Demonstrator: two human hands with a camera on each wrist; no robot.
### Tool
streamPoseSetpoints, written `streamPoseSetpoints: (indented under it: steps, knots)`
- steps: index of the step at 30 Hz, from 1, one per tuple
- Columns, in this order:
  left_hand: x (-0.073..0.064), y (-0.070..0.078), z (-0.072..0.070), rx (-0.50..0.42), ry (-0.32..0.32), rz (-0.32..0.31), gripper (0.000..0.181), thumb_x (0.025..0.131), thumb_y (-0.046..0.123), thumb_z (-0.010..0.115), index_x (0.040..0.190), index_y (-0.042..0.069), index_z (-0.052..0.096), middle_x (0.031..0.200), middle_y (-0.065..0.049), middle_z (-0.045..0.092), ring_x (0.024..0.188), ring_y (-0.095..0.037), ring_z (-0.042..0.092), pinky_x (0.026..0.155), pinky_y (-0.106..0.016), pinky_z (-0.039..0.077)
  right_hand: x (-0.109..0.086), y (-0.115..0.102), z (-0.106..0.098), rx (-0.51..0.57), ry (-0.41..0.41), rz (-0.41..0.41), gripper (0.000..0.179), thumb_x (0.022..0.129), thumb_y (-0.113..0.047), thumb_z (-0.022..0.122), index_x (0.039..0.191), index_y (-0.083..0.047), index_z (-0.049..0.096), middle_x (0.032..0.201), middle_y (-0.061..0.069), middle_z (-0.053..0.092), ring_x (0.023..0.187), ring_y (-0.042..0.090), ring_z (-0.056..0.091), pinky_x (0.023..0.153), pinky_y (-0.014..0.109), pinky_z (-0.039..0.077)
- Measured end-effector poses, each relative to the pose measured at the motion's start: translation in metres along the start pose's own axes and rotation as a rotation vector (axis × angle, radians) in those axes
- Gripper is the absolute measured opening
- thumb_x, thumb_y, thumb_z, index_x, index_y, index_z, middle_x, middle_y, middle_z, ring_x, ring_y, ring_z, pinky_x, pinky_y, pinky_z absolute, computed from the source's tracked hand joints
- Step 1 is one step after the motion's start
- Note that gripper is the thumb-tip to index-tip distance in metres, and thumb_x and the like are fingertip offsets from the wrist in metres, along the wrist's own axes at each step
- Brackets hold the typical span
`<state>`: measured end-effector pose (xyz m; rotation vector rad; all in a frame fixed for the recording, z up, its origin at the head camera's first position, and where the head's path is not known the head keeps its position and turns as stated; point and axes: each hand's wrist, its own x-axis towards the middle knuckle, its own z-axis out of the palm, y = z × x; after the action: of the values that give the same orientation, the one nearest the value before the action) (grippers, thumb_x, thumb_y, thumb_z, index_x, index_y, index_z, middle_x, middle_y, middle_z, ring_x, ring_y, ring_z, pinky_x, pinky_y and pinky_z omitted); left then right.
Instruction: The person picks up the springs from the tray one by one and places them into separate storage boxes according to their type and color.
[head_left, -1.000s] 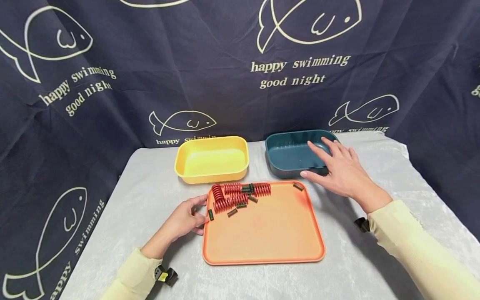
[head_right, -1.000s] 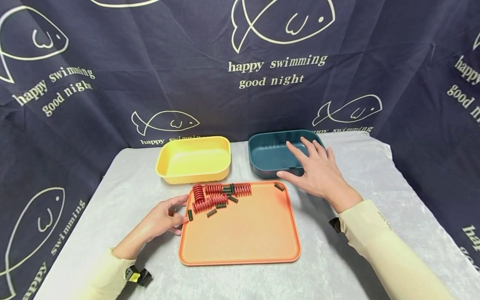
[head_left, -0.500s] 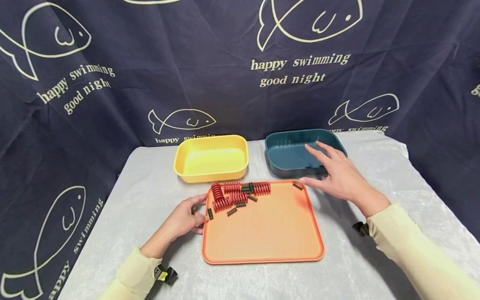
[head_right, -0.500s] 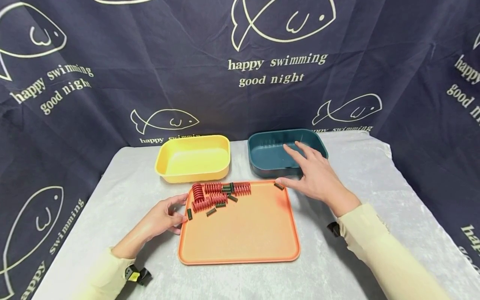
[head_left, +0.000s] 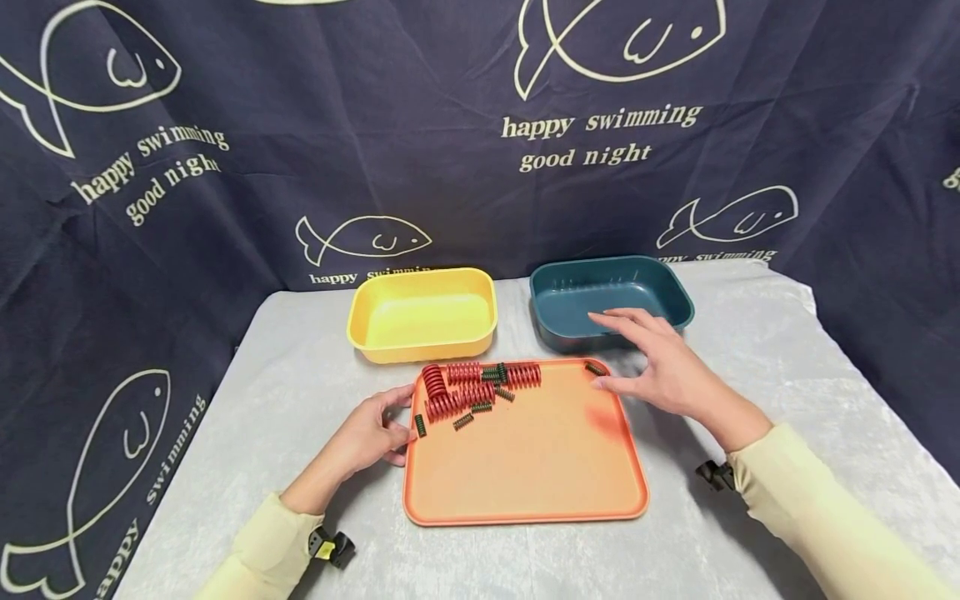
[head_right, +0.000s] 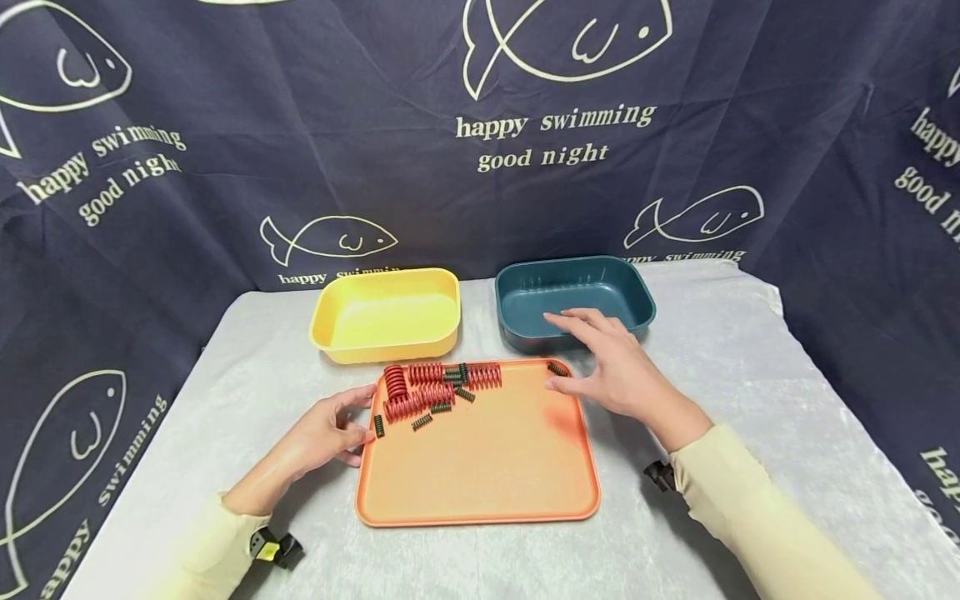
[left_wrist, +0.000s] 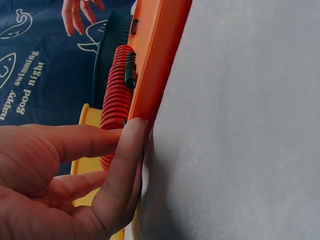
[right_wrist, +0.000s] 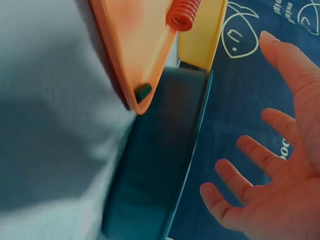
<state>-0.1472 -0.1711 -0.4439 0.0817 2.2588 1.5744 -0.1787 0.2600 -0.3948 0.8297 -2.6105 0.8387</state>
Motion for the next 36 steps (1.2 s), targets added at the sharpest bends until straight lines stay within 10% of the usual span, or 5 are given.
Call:
streamPoseSetpoints:
  steps: [6, 13, 22, 36]
  knots:
    - [0.0, 0.001, 0.0, -0.002, 0.005, -0.019, 0.072, 0.089, -0.022, 0.055, 0.156, -0.001, 0.04, 0.145, -0.025, 0.048, 0.08, -0.021, 0.066, 0.06, -0.043, 0.066, 0.0, -0.002, 0.011, 0.13, -0.014, -0.009, 0.082, 0.072, -0.021, 0.097, 0.145, -0.017, 0.06, 0.141, 0.005, 0.056, 0.129, 0.026, 0.05, 0.105, 0.031, 0.044]
    - [0.0, 0.001, 0.0, 0.0, 0.009, -0.027, 0.072, 0.089, -0.022, 0.055, 0.156, 0.0, 0.04, 0.146, -0.025, 0.047, 0.081, -0.021, 0.066, 0.06, -0.043, 0.066, 0.002, -0.006, 0.023, 0.223, -0.079, 0.048, 0.083, 0.074, -0.022, 0.096, 0.147, -0.014, 0.058, 0.144, 0.001, 0.055, 0.129, 0.019, 0.05, 0.087, 0.049, 0.054]
    - [0.001, 0.001, 0.0, 0.001, 0.011, -0.026, 0.073, 0.089, -0.022, 0.056, 0.156, 0.0, 0.04, 0.145, -0.024, 0.048, 0.079, -0.021, 0.066, 0.059, -0.043, 0.066, 0.008, -0.014, 0.041, 0.263, -0.149, 0.048, 0.085, 0.073, -0.023, 0.096, 0.149, -0.016, 0.057, 0.147, 0.003, 0.055, 0.134, 0.023, 0.05, 0.112, 0.026, 0.042]
    - [0.0, 0.001, 0.0, -0.006, 0.011, -0.024, 0.073, 0.088, -0.021, 0.058, 0.156, -0.001, 0.04, 0.144, -0.024, 0.051, 0.077, -0.02, 0.067, 0.058, -0.043, 0.066, 0.023, -0.019, 0.067, 0.304, -0.216, 0.063, 0.079, 0.071, -0.018, 0.096, 0.142, -0.009, 0.063, 0.138, 0.004, 0.065, 0.126, 0.025, 0.058, 0.11, 0.046, 0.05]
